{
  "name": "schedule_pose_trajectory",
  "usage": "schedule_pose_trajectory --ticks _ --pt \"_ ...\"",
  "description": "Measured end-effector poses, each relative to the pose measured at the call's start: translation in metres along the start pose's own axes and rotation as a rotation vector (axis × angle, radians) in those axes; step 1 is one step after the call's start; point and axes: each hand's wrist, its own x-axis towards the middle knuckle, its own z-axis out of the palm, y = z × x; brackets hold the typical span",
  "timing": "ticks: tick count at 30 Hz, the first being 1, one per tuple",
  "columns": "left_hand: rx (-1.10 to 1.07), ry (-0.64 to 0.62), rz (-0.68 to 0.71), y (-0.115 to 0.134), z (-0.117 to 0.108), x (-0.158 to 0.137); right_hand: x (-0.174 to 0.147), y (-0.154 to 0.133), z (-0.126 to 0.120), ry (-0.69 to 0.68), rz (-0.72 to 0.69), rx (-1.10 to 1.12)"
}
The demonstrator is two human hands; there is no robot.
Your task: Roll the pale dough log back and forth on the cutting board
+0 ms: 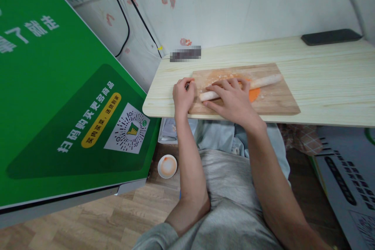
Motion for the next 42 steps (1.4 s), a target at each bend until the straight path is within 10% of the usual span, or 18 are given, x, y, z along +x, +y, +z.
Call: schedule_pose_trajectory --ticks 42 --pt "0.012 -0.026 0.006 -0.0079 -0.0002 0.0039 0.0014 0.0007 0.0023 0.025 0.006 0.045"
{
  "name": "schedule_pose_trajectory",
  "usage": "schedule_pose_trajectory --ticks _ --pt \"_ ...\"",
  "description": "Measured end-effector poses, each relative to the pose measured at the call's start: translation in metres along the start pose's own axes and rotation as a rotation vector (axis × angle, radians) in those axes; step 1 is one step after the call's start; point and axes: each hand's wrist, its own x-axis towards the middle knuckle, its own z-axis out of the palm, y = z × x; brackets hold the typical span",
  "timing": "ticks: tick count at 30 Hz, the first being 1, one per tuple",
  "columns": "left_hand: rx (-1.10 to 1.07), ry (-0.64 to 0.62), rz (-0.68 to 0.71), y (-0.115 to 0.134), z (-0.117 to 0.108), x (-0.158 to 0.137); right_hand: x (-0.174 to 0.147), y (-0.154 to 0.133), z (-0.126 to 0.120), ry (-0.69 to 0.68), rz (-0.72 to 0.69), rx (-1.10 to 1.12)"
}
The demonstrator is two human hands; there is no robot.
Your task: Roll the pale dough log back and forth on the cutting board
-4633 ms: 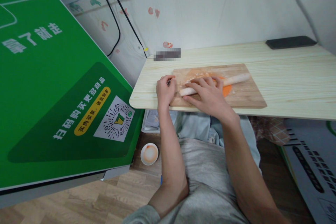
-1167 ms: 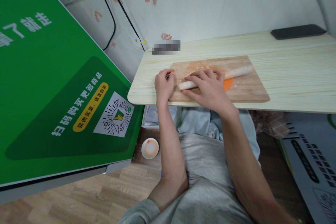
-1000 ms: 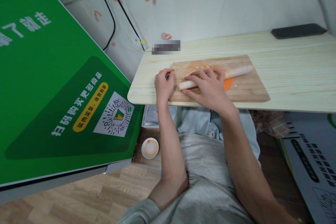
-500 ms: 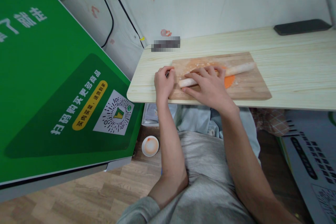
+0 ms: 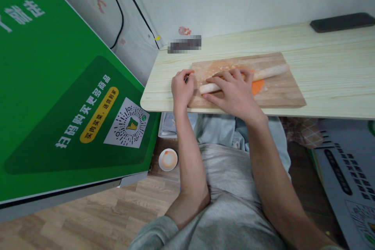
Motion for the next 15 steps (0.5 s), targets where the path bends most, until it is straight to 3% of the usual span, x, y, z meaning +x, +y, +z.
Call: schedule_pose_trajectory --ticks 15 --pt "0.026 0.023 0.039 -0.0017 0.0018 -0.001 0.0002 0.0013 0.0034 0.023 -0.009 -0.016"
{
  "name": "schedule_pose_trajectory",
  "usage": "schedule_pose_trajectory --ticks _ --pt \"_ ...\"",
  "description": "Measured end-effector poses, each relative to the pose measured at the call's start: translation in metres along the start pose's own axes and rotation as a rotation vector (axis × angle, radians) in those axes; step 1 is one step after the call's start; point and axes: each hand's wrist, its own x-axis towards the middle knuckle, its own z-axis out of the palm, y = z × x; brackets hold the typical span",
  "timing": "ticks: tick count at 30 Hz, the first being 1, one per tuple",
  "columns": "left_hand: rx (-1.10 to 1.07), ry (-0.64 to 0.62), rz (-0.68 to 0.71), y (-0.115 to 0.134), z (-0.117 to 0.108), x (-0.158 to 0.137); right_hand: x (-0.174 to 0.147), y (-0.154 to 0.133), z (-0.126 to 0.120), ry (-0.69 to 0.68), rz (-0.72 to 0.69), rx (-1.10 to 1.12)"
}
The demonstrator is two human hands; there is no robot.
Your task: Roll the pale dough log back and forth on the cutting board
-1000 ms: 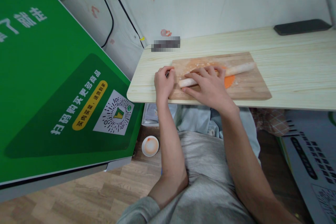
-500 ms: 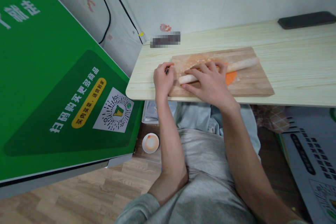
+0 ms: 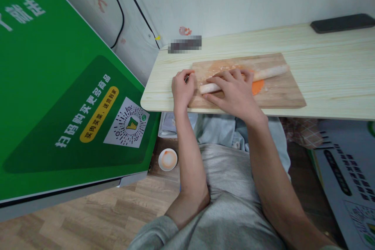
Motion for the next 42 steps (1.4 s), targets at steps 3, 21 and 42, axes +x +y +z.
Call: schedule_pose_trajectory --ticks 3,21,42 --pt "0.0 -0.005 0.001 -0.001 0.0 0.0004 0.0001 0.0001 0.0004 0.004 0.004 0.001" --pt "0.001 0.001 0.015 -0.0036 0.001 0.0008 0.0005 -0.0002 -0.0016 -0.005 -0.002 0.007" --pt "0.0 -0.012 0.006 -0.0026 -0.0008 0.0012 0.0005 -0.0037 -0.0034 -0.018 0.018 -0.018"
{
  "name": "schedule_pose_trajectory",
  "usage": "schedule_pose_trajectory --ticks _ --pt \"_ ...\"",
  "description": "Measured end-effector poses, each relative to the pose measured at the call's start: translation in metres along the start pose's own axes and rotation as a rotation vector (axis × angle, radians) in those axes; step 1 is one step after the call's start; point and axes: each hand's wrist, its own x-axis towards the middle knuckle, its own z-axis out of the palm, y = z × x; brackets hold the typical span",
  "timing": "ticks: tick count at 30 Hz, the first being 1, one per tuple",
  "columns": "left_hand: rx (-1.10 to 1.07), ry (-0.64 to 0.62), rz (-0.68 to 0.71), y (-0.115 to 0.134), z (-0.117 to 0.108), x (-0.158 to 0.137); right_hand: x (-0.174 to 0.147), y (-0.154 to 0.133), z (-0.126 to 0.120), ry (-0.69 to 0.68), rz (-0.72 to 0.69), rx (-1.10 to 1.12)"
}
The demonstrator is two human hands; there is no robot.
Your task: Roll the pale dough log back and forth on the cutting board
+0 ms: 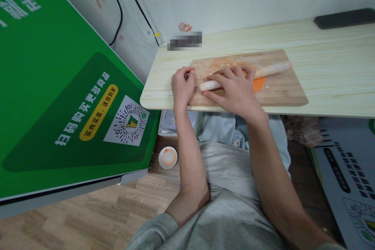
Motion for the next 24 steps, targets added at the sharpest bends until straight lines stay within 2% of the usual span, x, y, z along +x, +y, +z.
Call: schedule_pose_trajectory --ticks 12,24 --pt "0.004 0.006 -0.004 0.0028 -0.0007 -0.0006 0.0001 -0.0002 -0.0018 -0.023 0.003 0.001" --pt "-0.008 -0.007 -0.026 0.0046 -0.0015 -0.0001 -0.0006 0.0028 0.0019 0.026 -0.026 0.021"
